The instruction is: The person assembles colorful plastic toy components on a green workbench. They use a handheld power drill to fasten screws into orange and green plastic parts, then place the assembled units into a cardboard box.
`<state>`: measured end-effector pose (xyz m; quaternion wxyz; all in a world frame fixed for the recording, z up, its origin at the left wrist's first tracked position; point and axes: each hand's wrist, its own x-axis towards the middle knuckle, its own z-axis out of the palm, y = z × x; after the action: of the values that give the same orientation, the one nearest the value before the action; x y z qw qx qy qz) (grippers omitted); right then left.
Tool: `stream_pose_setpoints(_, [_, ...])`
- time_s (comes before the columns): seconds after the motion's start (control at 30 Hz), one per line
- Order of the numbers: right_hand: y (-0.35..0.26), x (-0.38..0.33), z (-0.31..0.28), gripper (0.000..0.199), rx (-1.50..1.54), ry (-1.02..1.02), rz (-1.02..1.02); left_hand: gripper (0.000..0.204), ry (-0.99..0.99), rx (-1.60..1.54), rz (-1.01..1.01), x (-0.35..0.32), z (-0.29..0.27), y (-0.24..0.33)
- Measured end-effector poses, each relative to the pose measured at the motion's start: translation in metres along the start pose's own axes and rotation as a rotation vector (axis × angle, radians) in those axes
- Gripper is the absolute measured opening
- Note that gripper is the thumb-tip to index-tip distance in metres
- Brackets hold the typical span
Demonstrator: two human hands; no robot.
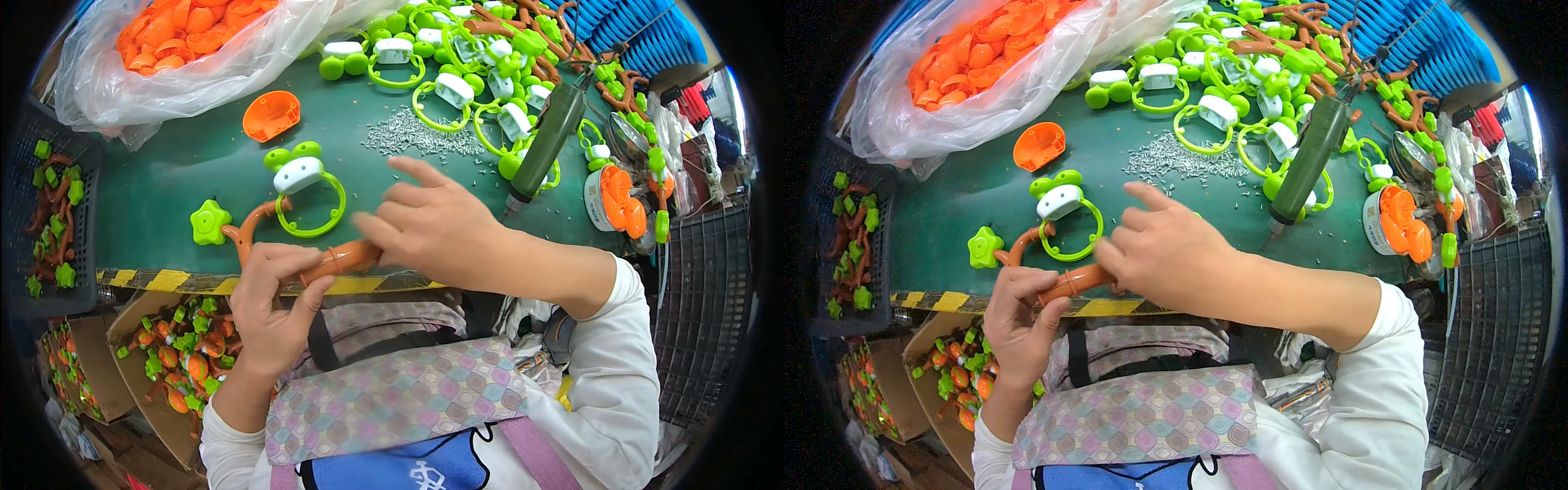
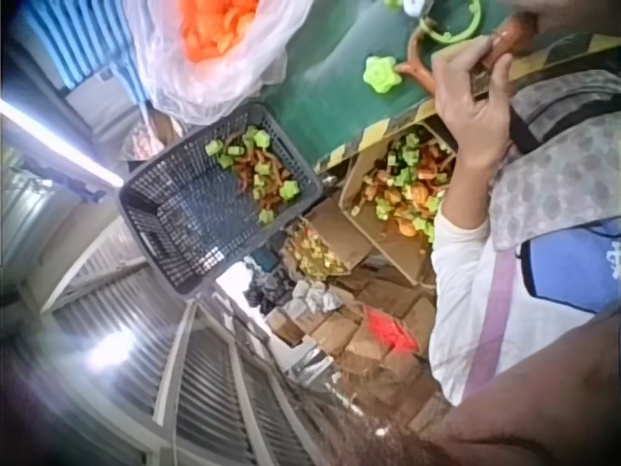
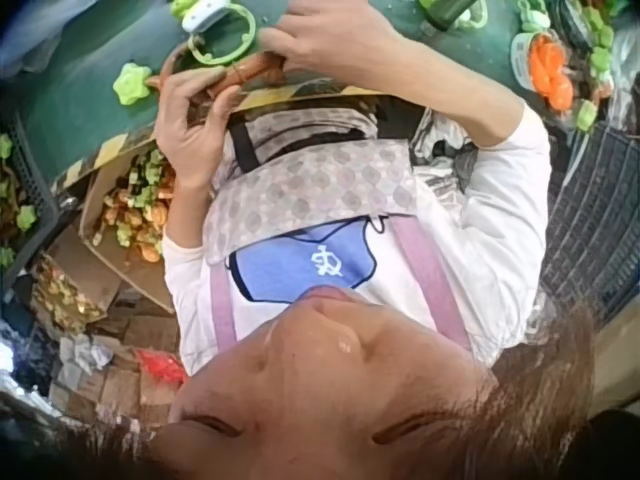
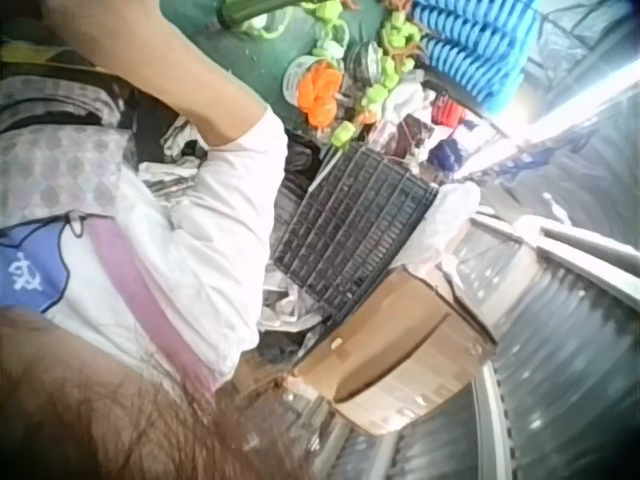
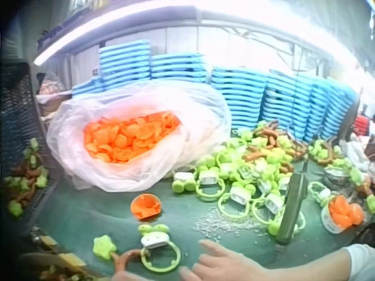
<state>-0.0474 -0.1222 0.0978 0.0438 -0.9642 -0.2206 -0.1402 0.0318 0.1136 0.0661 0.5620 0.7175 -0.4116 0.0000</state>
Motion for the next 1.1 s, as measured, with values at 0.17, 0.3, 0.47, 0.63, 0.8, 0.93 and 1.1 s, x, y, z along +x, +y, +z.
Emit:
stream_pose_setpoints(0.17, [0.022, 0.010, 0.014, 0.026, 0.486, -0.097, -0.037, 0.027, 0.123, -0.085, -0.156, 0.031, 0.003, 0.006])
stream_pose_setpoints(0.3, [0.018, 0.015, 0.019, 0.043, 0.483, 0.233, 0.071, 0.026, 0.217, 0.061, -0.127, 0.044, 0.005, 0.005])
stream_pose_setpoints(0.47, [-0.019, -0.013, 0.014, 0.063, 1.080, -0.052, 0.567, 0.030, 0.214, 0.194, -0.096, 0.055, -0.002, 0.013])
stream_pose_setpoints(0.63, [-0.027, -0.013, 0.011, 0.052, 1.674, -0.232, 0.684, 0.038, -0.099, 0.040, 0.094, 0.065, -0.011, 0.017])
stream_pose_setpoints(0.8, [-0.033, -0.022, 0.015, 0.045, 1.847, -0.319, 0.654, 0.040, -0.414, -0.089, -0.029, 0.050, -0.021, 0.009])
stream_pose_setpoints(0.93, [-0.043, -0.024, 0.019, 0.045, 1.833, -0.351, 0.720, 0.042, -0.456, 0.090, 0.181, 0.044, -0.017, 0.018])
stream_pose_setpoints(1.1, [-0.044, -0.027, 0.027, 0.047, 1.801, -0.389, 0.751, 0.041, -0.435, 0.225, 0.244, 0.035, -0.010, 0.031])
